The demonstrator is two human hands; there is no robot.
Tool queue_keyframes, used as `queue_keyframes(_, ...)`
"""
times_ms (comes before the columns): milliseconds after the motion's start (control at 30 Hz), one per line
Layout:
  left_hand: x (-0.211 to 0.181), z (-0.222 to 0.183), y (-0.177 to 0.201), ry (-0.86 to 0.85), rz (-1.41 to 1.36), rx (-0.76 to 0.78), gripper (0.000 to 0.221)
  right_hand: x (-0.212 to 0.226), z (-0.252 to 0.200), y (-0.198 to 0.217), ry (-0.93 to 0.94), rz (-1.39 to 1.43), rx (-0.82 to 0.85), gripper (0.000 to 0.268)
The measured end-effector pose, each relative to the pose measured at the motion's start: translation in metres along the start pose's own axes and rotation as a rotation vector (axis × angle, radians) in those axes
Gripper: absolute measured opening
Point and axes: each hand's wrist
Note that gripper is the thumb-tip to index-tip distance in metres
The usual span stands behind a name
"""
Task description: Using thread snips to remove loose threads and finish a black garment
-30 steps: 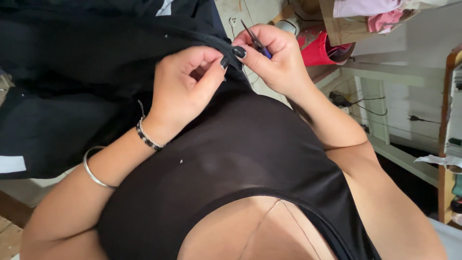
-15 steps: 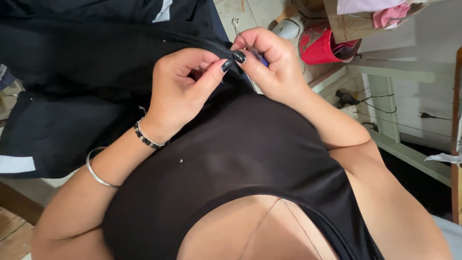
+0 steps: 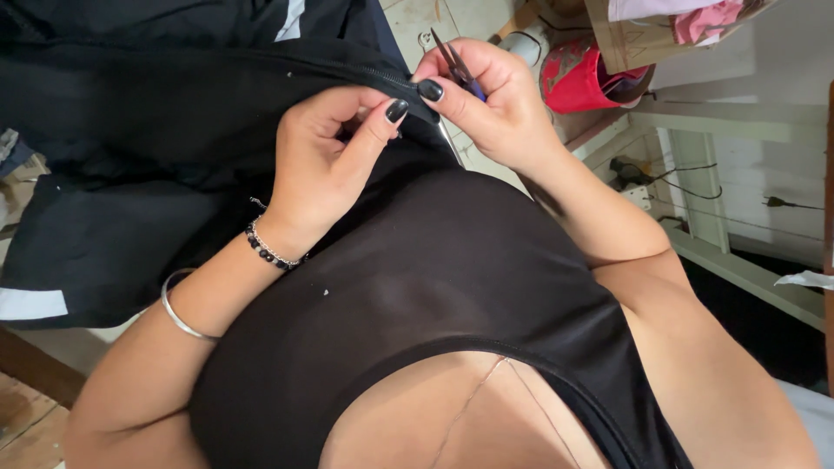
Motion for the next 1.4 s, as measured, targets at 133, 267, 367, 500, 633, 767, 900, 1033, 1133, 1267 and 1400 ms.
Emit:
queue_keyframes(133, 0.000, 0.000, -0.002, 0.029, 0.000, 0.006, 0.017, -0.003, 0.002, 0.001, -0.010, 0.026, 0.027, 0.026)
queue_keyframes(267, 0.001, 0.000, -0.004, 0.058, -0.012, -0.034, 0.011, -0.005, 0.002, 0.001, -0.016, 0.027, 0.049, 0.027)
queue_keyframes(367, 0.004, 0.001, -0.004, 0.062, 0.018, -0.044, 0.013, -0.003, 0.002, -0.001, -0.018, 0.030, 0.034, 0.026)
queue_keyframes(500, 0.001, 0.001, -0.001, 0.030, 0.041, -0.037, 0.015, -0.009, 0.000, -0.003, -0.018, 0.062, -0.046, 0.022)
queue_keyframes(633, -0.004, 0.001, 0.001, 0.078, 0.029, 0.014, 0.018, -0.009, -0.005, -0.004, -0.028, -0.015, -0.103, 0.020)
queue_keyframes(767, -0.008, 0.001, -0.003, 0.120, 0.057, 0.000, 0.024, -0.007, -0.011, -0.012, 0.008, -0.091, -0.174, 0.019)
queue_keyframes(900, -0.001, 0.002, 0.002, 0.044, 0.040, 0.056, 0.019, -0.009, -0.015, -0.010, 0.084, -0.205, -0.202, 0.019)
queue_keyframes(1033, 0.002, 0.001, -0.001, 0.086, 0.038, 0.029, 0.012, -0.006, -0.016, -0.009, 0.272, -0.402, -0.249, 0.010)
queue_keyframes(1133, 0.007, 0.001, -0.002, 0.101, 0.047, -0.014, 0.008, -0.006, -0.014, -0.012, 0.306, -0.495, -0.280, 0.009)
queue_keyframes(1267, 0.009, 0.000, -0.003, 0.137, 0.016, -0.023, 0.007, -0.008, -0.013, -0.013, 0.303, -0.537, -0.293, 0.010)
queue_keyframes(1400, 0.008, 0.000, -0.004, 0.180, -0.002, -0.023, 0.006, -0.015, -0.012, -0.011, 0.178, -0.380, -0.228, 0.002)
Point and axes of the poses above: each hand's wrist, its own z-axis towards the middle knuckle, its own y-axis out of the back of the hand, x = y × z, and after that the axes turned 6 degrees about -z, right-handed
